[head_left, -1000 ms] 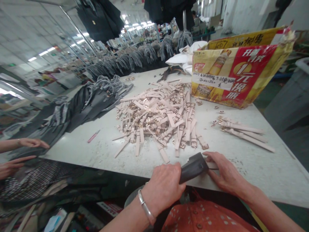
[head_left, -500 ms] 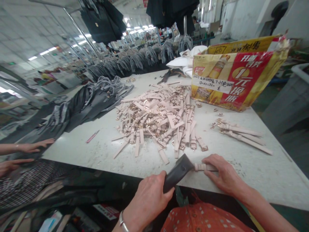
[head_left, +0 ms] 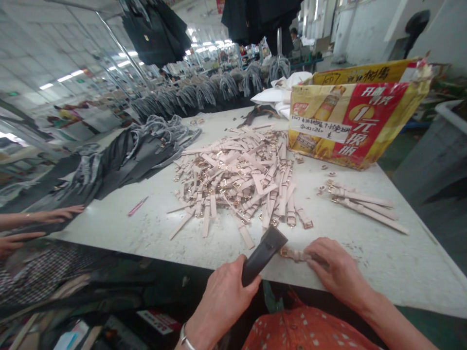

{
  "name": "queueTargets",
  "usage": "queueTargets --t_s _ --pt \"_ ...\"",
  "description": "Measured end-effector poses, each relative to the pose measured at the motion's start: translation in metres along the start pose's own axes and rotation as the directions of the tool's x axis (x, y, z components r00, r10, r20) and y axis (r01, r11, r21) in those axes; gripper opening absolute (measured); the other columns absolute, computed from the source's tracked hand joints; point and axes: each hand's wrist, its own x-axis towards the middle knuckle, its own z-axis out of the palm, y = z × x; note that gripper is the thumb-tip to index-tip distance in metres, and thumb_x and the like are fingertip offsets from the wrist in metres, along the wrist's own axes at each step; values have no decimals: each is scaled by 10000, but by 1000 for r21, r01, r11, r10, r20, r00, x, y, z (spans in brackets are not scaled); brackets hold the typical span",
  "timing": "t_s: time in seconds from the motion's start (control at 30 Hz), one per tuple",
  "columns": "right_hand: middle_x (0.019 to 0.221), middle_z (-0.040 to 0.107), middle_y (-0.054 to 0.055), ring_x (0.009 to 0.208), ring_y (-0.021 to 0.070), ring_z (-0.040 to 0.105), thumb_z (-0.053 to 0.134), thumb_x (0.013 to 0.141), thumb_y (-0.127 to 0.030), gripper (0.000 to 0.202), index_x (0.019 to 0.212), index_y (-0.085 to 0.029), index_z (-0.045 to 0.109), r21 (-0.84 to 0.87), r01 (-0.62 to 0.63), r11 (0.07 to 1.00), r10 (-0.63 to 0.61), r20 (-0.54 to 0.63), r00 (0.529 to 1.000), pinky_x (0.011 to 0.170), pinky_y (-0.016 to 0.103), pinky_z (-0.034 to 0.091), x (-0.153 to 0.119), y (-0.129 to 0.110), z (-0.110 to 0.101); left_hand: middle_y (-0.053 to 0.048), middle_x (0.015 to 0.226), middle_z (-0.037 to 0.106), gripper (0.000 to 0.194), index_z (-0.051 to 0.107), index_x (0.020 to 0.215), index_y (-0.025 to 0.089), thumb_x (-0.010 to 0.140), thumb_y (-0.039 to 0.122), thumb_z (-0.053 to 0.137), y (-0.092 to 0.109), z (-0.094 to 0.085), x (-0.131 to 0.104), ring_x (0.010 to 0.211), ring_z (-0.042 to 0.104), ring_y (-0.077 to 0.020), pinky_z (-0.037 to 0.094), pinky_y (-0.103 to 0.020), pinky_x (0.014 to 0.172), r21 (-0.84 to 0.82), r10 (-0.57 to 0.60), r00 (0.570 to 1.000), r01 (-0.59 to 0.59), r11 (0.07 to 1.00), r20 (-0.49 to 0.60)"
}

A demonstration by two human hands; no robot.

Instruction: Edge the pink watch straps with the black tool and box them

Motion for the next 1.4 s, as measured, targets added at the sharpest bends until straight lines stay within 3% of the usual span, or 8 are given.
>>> queueTargets --t_s 0.13,0.37,0.53,0.73,1.07,1.23,1.4 --pt "861 620 68 830 199 570 464 889 -132 172 849 -201 616 31 95 995 -93 -52 994 742 349 457 -7 1 3 -35 741 670 226 573 894 210 828 412 496 -9 -9 -13 720 649 -196 385 -238 602 -18 -33 999 33 999 28" --pt "886 618 69 838 197 579 490 893 -171 161 886 -215 645 101 111 989 -114 26 993 744 345 475 -10 -5 -5 -14 781 683 179 584 869 232 813 387 514 -4 -14 -26 751 653 -195 396 -240 626 -68 30 988 -20 997 150" --pt "903 605 68 858 192 565 474 891 -139 165 905 -214 620 191 104 976 -116 54 992 748 335 470 -11 -5 -8 -10 805 670 216 598 909 267 800 440 529 -3 -15 -29 785 638 -218 433 -281 688 -14 89 981 -88 996 173" --pt "805 578 44 785 178 543 504 856 -123 95 802 -199 525 302 0 953 -20 63 998 698 312 458 -10 -1 -6 -43 880 687 271 601 957 246 815 446 485 15 -21 -19 873 641 -268 460 -365 767 79 135 968 -154 985 211" --pt "792 526 22 749 165 498 477 742 -25 195 749 -211 420 351 -37 935 7 84 996 661 286 415 -11 6 -5 -63 808 681 249 608 860 200 824 368 428 51 -38 5 792 650 -252 451 -326 676 157 192 944 -239 958 267" --pt "814 491 18 740 164 468 517 721 -41 224 779 -214 386 304 -115 946 97 74 993 648 286 399 -10 6 -8 -50 787 677 249 600 871 202 812 393 451 53 -28 9 745 639 -215 424 -281 623 95 192 952 -219 971 238" --pt "825 491 18 748 162 470 535 755 -73 198 785 -211 396 305 -137 942 112 97 989 665 286 400 -8 2 -12 -40 811 674 238 594 884 221 820 414 469 35 -28 2 767 635 -216 428 -292 663 114 133 972 -157 981 192"
